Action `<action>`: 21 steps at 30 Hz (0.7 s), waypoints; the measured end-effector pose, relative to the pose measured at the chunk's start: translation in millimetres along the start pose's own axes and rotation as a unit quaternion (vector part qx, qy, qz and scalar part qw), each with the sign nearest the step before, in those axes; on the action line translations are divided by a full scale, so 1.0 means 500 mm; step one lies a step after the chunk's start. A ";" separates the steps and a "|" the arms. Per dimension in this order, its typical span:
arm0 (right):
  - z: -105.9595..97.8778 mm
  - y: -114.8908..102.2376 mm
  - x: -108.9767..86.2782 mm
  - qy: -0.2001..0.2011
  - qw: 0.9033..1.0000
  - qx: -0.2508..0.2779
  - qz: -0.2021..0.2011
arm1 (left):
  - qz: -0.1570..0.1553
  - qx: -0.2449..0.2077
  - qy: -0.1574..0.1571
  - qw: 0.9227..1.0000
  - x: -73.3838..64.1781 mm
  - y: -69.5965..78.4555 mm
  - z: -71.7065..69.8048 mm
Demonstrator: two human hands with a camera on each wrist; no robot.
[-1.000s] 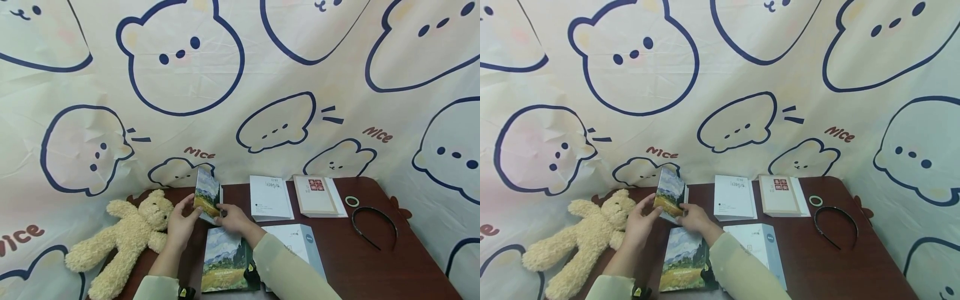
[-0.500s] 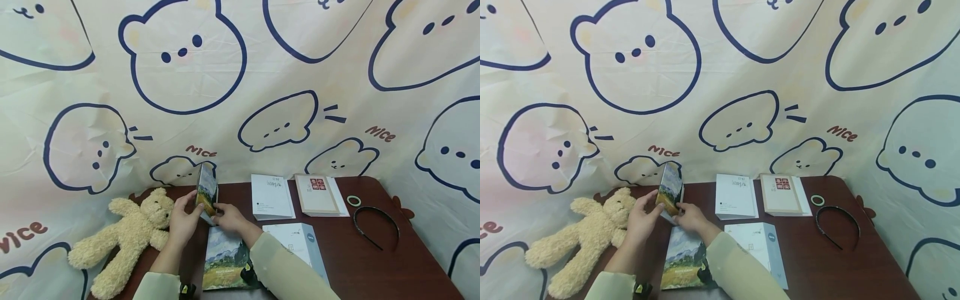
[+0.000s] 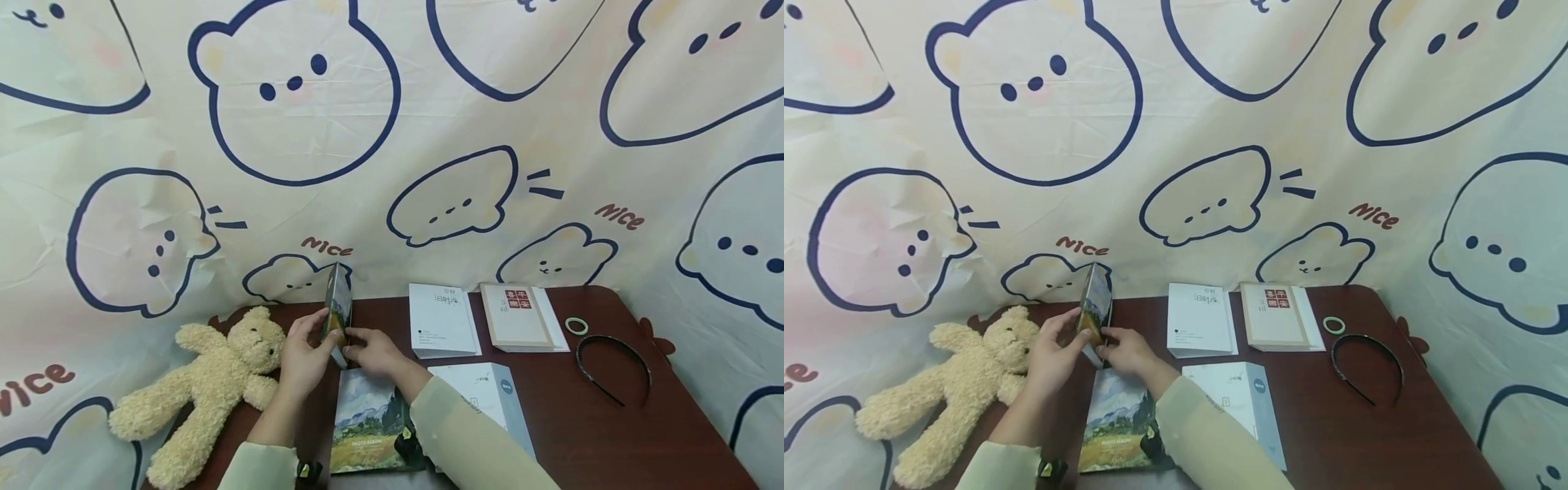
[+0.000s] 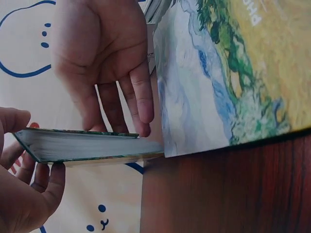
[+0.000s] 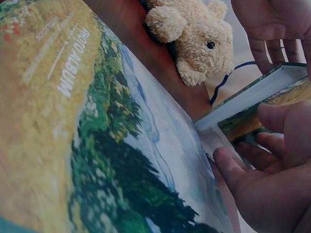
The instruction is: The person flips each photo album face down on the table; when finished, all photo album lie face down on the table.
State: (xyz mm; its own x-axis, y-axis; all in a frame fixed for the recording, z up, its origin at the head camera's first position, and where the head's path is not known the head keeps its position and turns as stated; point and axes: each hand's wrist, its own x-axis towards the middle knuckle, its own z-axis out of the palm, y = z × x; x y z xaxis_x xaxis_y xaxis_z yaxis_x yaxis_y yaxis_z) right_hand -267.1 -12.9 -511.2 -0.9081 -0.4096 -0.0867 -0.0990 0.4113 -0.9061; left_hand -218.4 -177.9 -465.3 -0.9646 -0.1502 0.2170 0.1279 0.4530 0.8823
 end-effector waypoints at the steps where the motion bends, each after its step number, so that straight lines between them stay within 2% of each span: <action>1: -0.002 0.000 0.000 0.002 1.000 0.001 -0.002 | 0.001 0.000 0.000 1.000 0.000 0.001 0.001; 7: -0.015 -0.007 -0.001 0.014 1.000 0.024 -0.014 | 0.003 -0.009 -0.001 1.000 -0.001 0.000 0.009; 12: -0.029 -0.013 -0.004 0.012 0.998 0.058 -0.019 | -0.010 -0.018 -0.010 1.000 -0.002 -0.008 0.015; 19: -0.049 -0.017 -0.007 0.019 0.989 0.146 -0.012 | -0.027 -0.041 -0.039 0.998 -0.001 -0.017 0.030; 21: -0.056 -0.018 -0.007 0.024 0.987 0.157 -0.014 | -0.035 -0.050 -0.044 0.997 -0.001 -0.018 0.035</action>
State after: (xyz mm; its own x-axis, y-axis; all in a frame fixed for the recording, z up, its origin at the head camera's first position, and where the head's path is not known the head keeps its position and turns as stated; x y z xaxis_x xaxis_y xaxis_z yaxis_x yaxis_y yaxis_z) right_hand -274.4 7.6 -490.9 -0.9259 -0.3749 -0.0462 -0.0010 0.1249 -0.9922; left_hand -223.2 -166.5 -480.6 -0.9879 -0.0987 0.1196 0.0775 0.3535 0.9322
